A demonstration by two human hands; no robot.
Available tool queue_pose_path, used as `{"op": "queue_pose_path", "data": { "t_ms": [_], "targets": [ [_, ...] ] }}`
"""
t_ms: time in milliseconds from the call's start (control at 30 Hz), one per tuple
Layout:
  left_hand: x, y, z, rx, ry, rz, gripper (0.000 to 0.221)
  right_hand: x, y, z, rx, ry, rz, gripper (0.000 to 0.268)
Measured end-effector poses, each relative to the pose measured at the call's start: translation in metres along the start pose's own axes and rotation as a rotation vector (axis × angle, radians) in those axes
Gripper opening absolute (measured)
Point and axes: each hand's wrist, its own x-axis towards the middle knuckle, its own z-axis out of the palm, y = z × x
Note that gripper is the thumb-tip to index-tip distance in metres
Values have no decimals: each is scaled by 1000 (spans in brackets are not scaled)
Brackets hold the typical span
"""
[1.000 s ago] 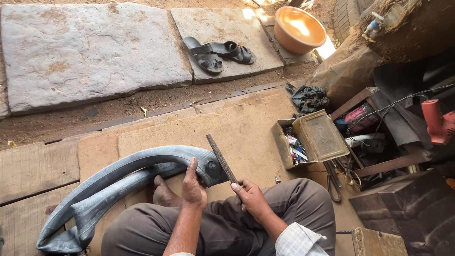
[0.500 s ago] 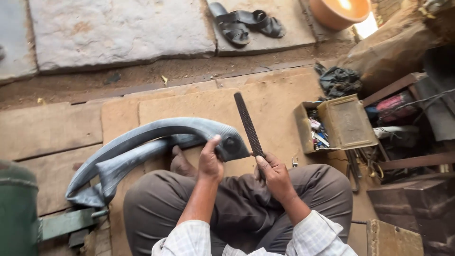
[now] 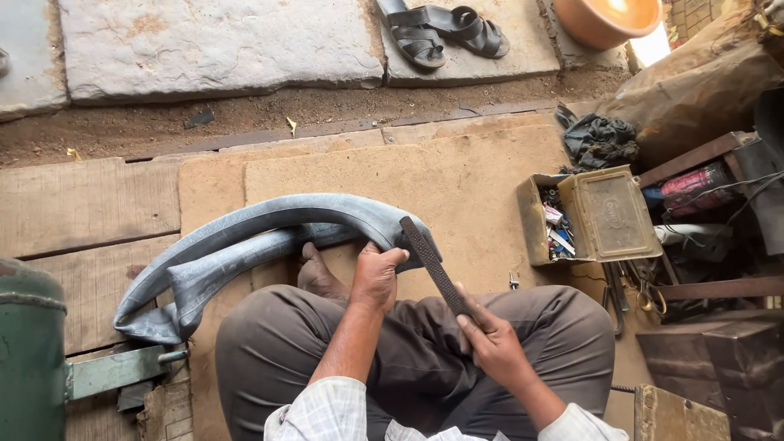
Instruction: The recorder is using a rasp tool to roughen the surface of a motorcycle inner tube near a puncture in preparation for patching.
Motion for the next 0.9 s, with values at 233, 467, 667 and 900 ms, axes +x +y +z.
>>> {"op": "queue_pose_path", "data": {
  "t_ms": [233,467,667,900],
  "targets": [
    [1,-2,-4,44,10,46,32,60,-71,52,-143,68,-92,57],
    [6,-11,-10,-12,-20,94,32,53,-42,23,-12,125,-221,55],
    [2,-1,-1,-22,14,30,31,6,-10,19,1,67,-103,56],
    [-5,-7,-8,-5,-81,56,24,80,-94,58,-144,217,-93,51]
  ]
}}
